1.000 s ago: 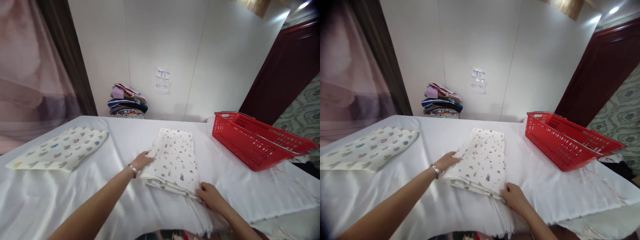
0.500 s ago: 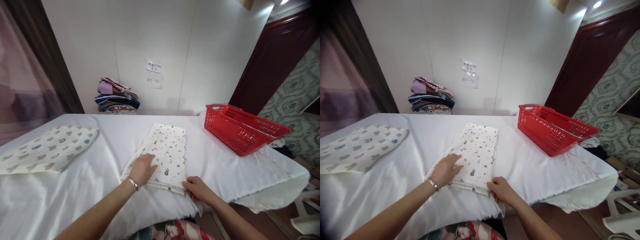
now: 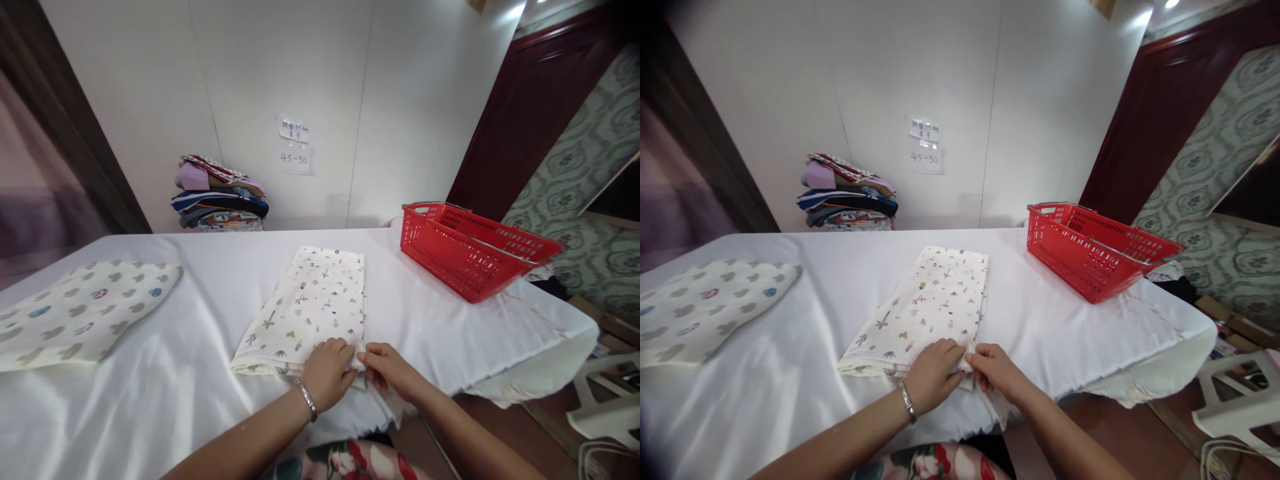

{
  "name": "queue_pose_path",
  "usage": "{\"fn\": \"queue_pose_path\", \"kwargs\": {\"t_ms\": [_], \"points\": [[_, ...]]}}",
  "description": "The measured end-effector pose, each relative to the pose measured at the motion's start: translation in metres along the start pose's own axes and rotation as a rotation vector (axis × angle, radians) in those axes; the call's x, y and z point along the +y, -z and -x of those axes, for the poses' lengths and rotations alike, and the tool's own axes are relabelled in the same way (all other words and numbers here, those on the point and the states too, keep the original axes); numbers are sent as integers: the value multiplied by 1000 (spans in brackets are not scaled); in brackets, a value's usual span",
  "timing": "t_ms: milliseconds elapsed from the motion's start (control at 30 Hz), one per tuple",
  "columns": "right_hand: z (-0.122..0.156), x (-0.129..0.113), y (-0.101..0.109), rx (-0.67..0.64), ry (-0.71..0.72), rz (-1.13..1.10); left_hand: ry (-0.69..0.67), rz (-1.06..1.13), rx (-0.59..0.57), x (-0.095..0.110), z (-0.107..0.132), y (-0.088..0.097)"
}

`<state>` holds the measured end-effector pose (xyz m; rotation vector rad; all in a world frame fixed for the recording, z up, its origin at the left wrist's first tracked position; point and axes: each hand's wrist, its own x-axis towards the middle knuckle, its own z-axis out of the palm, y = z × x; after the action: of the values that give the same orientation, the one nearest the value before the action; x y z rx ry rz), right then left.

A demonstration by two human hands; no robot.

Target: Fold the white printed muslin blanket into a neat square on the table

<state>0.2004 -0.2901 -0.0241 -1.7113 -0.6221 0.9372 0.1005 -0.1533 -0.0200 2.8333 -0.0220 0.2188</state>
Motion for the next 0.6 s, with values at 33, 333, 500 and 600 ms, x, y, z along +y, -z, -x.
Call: {"fn": "queue_pose_path", "kwargs": {"t_ms": [33, 333, 500, 600], "points": [[-1, -1, 0, -10, 6, -7, 6, 1, 3, 1, 1, 0], [-16, 0, 12, 47, -34, -59, 78, 32, 83, 2, 0, -2], [-56, -5, 32, 74, -121, -264, 33, 42, 83, 2, 1, -1], [-81, -12, 39, 115, -123, -283, 13, 14, 61, 4, 2, -1]]}}
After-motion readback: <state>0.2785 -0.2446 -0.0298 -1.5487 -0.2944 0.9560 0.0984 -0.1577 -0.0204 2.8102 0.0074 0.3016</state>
